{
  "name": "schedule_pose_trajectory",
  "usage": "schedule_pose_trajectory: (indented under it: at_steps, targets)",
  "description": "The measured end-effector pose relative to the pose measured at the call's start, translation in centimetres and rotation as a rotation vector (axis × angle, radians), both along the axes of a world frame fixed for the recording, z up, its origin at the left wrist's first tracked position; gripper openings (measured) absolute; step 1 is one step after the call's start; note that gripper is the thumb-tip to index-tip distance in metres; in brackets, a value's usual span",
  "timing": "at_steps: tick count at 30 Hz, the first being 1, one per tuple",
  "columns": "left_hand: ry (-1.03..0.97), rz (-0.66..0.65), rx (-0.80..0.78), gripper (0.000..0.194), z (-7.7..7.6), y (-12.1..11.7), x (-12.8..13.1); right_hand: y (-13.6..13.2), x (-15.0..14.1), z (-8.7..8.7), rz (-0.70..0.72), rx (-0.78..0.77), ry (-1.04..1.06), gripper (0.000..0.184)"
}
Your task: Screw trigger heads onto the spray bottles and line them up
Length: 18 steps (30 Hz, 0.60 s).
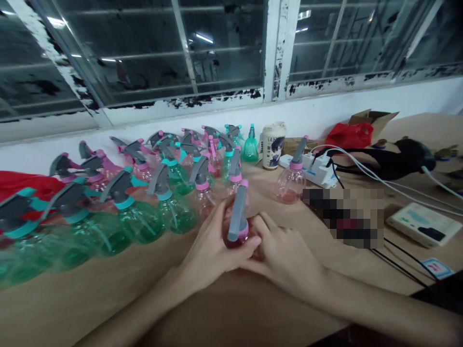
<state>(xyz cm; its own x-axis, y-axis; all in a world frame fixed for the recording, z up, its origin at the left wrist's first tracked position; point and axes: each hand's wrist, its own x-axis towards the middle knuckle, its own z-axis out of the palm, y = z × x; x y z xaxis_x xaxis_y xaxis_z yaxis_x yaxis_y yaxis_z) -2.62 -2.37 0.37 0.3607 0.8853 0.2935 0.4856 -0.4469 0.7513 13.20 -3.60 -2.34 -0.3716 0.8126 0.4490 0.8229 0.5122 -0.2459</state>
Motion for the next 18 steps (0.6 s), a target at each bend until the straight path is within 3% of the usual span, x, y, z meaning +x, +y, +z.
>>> schedule_pose_trajectory:
  at_steps: [6, 11, 16, 18]
  targets:
    - [-0.186, 0.096, -0.031, 0.037, 0.2, -0.9, -1.7, -0.4, -3.8, -1.1, 0.112, 0.131, 0.024, 0.069]
    - [-0.256, 0.201, -0.04, 0.024, -0.4, -1.8, -3.8, -0.4, -5.9, -1.2, 0.233, 0.143, 0.077, 0.077]
    - [-0.189, 0.319, 0.027, 0.007, -1.1, -2.2, -6.3, 1.0, -5.2, -1.2, 0.5, 0.001, 0.115, 0.067]
    - [-0.167, 0.314, 0.038, 0.008, -0.9, -2.1, -6.9, 1.9, -4.0, -2.1, 0.525, -0.036, 0.108, 0.064]
